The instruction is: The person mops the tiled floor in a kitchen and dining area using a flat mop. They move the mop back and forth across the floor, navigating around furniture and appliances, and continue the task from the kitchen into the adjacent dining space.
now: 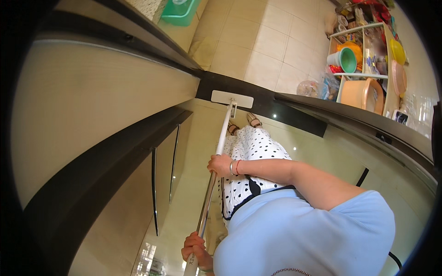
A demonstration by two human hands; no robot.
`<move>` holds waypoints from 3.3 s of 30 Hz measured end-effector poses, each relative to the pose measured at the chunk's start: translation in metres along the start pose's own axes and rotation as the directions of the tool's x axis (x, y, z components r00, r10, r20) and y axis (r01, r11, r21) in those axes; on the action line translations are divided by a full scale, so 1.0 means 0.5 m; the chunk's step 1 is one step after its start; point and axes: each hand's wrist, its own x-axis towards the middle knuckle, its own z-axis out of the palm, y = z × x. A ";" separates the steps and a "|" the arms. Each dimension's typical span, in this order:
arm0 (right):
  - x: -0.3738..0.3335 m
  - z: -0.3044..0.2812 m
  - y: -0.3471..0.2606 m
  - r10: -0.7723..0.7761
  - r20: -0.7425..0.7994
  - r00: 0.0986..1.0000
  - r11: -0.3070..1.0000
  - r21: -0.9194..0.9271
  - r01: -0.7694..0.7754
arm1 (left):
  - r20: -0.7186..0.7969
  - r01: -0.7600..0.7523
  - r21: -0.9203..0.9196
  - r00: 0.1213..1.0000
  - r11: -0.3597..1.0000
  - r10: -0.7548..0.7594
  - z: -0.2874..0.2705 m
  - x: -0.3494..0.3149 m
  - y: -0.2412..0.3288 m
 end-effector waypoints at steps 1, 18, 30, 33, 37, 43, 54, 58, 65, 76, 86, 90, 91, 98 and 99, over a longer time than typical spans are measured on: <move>0.002 0.001 -0.003 -0.016 0.034 0.999 1.000 -0.006 0.016 | 0.004 -0.034 -0.024 0.999 0.999 0.035 -0.007 -0.007 -0.015; 0.027 -0.128 0.196 -0.074 -0.192 0.978 0.984 -0.175 0.041 | 0.088 -0.151 -0.344 0.978 0.927 0.192 0.141 0.117 -0.130; -0.014 -0.319 0.510 0.163 -0.448 0.879 0.914 -0.266 -0.306 | 0.324 -0.179 -0.470 0.876 0.864 0.357 0.436 0.234 -0.264; -0.005 -0.265 0.472 0.119 -0.401 0.908 0.933 -0.268 -0.241 | 0.313 -0.134 -0.415 0.907 0.900 0.280 0.376 0.197 -0.273; 0.006 -0.146 0.339 0.103 -0.217 0.971 0.961 -0.230 -0.154 | 0.227 -0.052 -0.341 0.964 0.939 0.136 0.222 0.096 -0.247; 0.008 0.052 0.155 0.020 -0.067 0.998 0.986 -0.164 -0.031 | 0.042 0.037 -0.217 0.999 0.975 -0.029 0.049 -0.039 -0.149; -0.012 0.030 0.077 -0.075 0.206 0.976 0.990 -0.106 0.098 | -0.078 -0.080 -0.211 0.995 0.974 0.065 0.049 -0.070 -0.121; -0.028 -0.034 0.172 -0.048 0.106 0.993 0.981 -0.182 0.066 | 0.008 -0.112 -0.260 0.993 0.959 0.118 0.128 -0.037 -0.147; -0.043 -0.192 0.398 -0.035 -0.264 0.964 0.986 -0.169 -0.010 | 0.149 -0.201 -0.450 0.944 0.870 0.295 0.325 0.085 -0.241; 0.051 -0.183 0.429 0.038 -0.455 0.890 0.967 -0.207 -0.147 | 0.300 -0.137 -0.377 0.917 0.916 0.261 0.290 0.172 -0.270; 0.148 0.118 0.165 -0.091 -0.244 0.966 0.987 -0.152 0.054 | 0.122 -0.068 -0.217 0.988 0.974 0.096 -0.039 0.002 -0.258; 0.148 0.247 0.061 -0.089 -0.075 0.993 0.977 -0.200 0.072 | 0.033 0.083 -0.091 0.996 0.992 -0.081 -0.171 -0.109 -0.264; 0.149 0.286 0.028 -0.103 -0.040 0.994 0.980 -0.173 0.095 | 0.003 0.165 -0.005 0.986 0.986 -0.165 -0.221 -0.156 -0.259; 0.121 0.453 -0.167 -0.148 0.100 0.984 0.988 -0.032 0.152 | -0.227 0.312 0.127 0.933 0.942 -0.278 -0.321 -0.219 -0.161; 0.124 0.461 -0.187 -0.151 0.140 0.979 0.988 0.004 0.152 | -0.258 0.257 0.135 0.942 0.957 -0.217 -0.335 -0.228 -0.170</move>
